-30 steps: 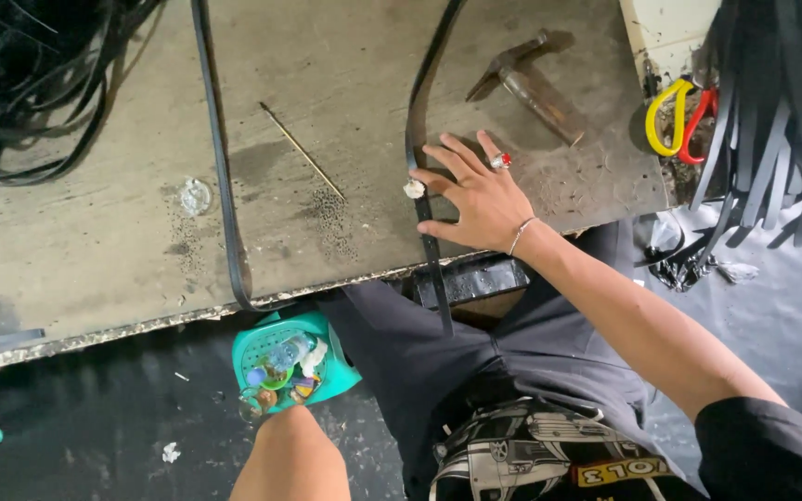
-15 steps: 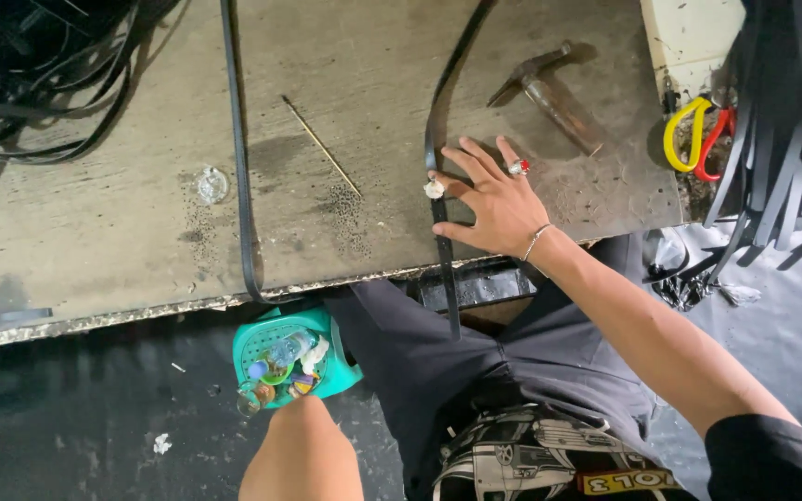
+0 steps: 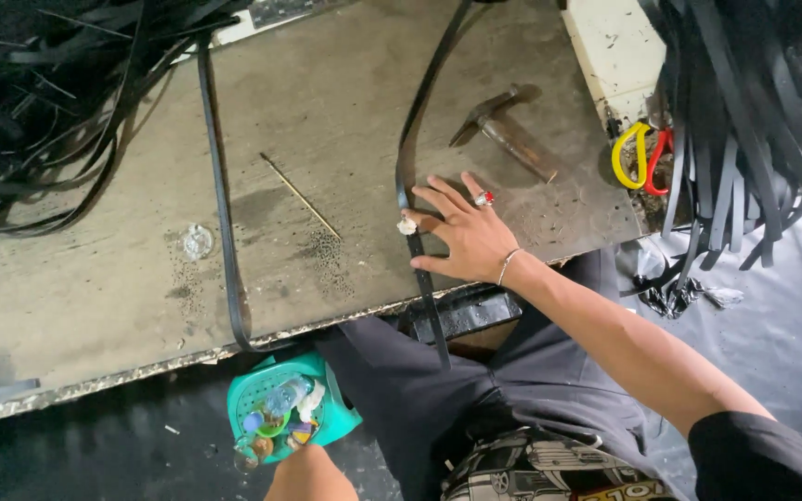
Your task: The person uses a hammer and a small metal tool to repeatedly strike and secure a metal fastener onto a black belt strap. They adjust the strap and fastener position multiple times while continuing to hammer the fastener into place.
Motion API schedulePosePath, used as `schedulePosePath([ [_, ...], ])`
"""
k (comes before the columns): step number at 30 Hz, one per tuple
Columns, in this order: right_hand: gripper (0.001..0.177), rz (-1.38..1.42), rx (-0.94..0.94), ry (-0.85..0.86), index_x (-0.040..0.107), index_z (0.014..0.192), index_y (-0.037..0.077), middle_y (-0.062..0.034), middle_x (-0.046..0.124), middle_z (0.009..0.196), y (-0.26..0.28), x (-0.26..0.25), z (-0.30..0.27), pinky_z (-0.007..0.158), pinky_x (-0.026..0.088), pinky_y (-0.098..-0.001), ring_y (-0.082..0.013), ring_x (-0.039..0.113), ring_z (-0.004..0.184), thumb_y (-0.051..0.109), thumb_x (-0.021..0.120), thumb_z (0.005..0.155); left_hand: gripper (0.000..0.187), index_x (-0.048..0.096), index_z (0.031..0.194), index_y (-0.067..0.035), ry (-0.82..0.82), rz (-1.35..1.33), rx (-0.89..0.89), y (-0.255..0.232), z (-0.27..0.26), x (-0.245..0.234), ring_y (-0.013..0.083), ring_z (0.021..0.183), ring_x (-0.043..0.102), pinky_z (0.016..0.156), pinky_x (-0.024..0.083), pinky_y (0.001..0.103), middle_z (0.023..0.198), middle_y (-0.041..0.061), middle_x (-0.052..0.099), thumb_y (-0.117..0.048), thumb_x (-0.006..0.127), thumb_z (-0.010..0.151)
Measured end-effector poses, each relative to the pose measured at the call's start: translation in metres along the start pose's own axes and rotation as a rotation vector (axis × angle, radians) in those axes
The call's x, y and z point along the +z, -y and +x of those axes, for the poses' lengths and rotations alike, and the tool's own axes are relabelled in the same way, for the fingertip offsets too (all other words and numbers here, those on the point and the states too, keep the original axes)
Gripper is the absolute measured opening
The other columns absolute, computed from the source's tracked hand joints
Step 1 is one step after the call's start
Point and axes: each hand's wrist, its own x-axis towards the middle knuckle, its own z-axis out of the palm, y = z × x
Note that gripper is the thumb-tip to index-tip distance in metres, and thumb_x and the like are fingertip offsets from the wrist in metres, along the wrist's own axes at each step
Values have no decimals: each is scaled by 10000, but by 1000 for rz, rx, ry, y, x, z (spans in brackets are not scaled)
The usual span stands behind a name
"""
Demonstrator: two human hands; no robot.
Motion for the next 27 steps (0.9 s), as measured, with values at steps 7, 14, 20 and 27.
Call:
schedulePosePath([
  [7, 760, -1, 16, 50, 455, 1512, 348, -9, 319, 1619, -1, -4, 2, 1270, 61, -550, -230, 198, 1565, 776, 517, 887, 260, 703, 1140, -96, 20, 2, -45, 30, 56, 51, 168, 800, 577, 763, 527, 293, 912, 24, 645, -249, 682, 931],
  [14, 691, 11, -48, -54, 640, 1275, 288, -5, 366, 1607, -3, -2, -1, 1251, 155, -595, -255, 273, 1543, 811, 584, 828, 452, 620, 1337, 17, 214, 2, -111, 83, 63, 98, 319, 1018, 652, 907, 547, 400, 1140, 215, 660, -277, 690, 1002],
  [20, 727, -10, -3, 74, 581, 1371, 304, 10, 292, 1643, -1, -4, 1, 1273, 110, -589, -233, 198, 1565, 789, 582, 829, 193, 790, 1089, -140, 223, 133, 59, 130, 60, 117, 224, 895, 749, 792, 611, 319, 1012, 10, 787, -222, 816, 915],
  [27, 808, -5, -4, 55, 461, 1512, 349, -5, 300, 1647, 0, 0, 0, 1272, 93, -598, -248, 186, 1571, 775, 577, 836, 155, 674, 1092, 51, -131, -315, -276, 118, 90, 105, 251, 692, 758, 706, 663, 373, 886, 204, 763, -75, 594, 1053],
])
